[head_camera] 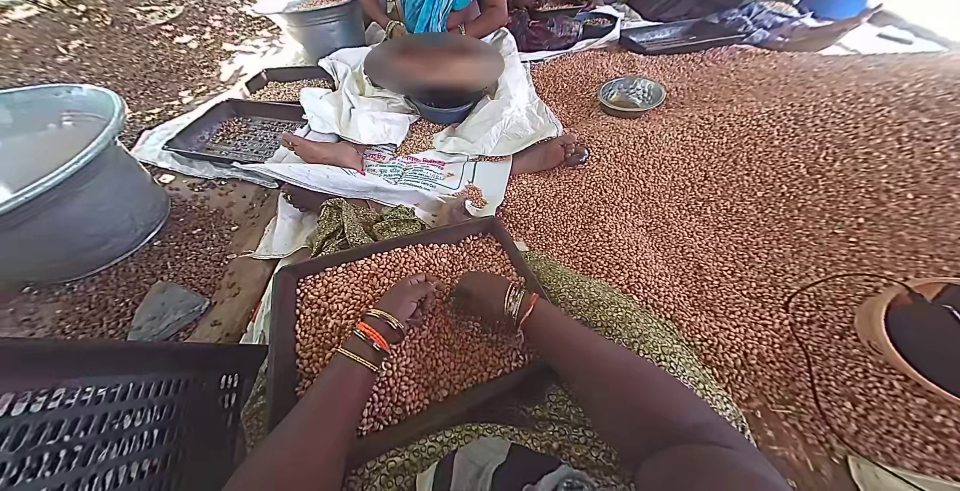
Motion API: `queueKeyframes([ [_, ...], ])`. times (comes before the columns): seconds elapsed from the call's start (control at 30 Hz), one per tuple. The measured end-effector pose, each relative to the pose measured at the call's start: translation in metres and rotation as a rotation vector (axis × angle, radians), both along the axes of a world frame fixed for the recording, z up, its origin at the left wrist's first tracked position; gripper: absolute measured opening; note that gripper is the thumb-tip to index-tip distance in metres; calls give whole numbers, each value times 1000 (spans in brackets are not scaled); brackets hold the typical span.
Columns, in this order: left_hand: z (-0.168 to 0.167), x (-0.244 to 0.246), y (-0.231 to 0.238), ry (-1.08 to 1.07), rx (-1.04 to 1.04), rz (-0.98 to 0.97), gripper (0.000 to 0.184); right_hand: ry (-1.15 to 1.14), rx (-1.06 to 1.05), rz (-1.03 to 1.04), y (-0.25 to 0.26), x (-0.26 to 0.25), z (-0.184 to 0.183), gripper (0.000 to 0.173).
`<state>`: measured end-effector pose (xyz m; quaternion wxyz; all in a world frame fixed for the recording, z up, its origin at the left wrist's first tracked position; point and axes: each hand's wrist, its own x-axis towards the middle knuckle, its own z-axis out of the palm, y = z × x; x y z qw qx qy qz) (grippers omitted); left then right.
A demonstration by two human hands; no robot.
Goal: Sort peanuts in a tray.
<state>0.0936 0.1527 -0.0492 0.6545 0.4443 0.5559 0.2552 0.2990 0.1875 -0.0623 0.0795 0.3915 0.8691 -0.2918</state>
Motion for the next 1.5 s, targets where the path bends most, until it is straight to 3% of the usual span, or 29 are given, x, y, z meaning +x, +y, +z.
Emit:
queueKeyframes([
  [0.1,2,4,-3,-7,-41,47,33,234,21,-150,-2,11,20,28],
  [0.2,8,9,-9,-61,-145,95,58,561,28,-278,-14,4,40,26],
  [0.27,9,8,-11,-160,-185,72,69,562,55,-297,-15,-1,38,27],
  [0.43,12,10,-8,-123,-126,185,40,310,-30,41,-3,-4,-3,31],
  [0.53,9,8,-5,-72,-71,188,40,118,-81,174,-2,-3,-8,32],
  [0.6,7,7,-5,-86,-51,142,44,-44,-3,80,1,3,4,25],
  [0.7,8,7,-7,-69,-42,59,44,-165,45,-142,0,10,22,35],
  [0.77,9,6,-7,-44,-27,14,40,-54,34,-63,-10,11,27,29],
  [0.87,7,3,-5,-44,27,-55,26,231,16,259,-31,3,15,15],
  [0.93,6,1,-4,-25,51,-70,22,196,-6,341,-37,-8,9,17],
  [1.33,2,2,-4,5,48,-85,22,-20,-44,317,-43,-22,5,19],
  [1.5,8,4,-6,16,-14,-23,27,218,46,122,-17,10,11,19],
])
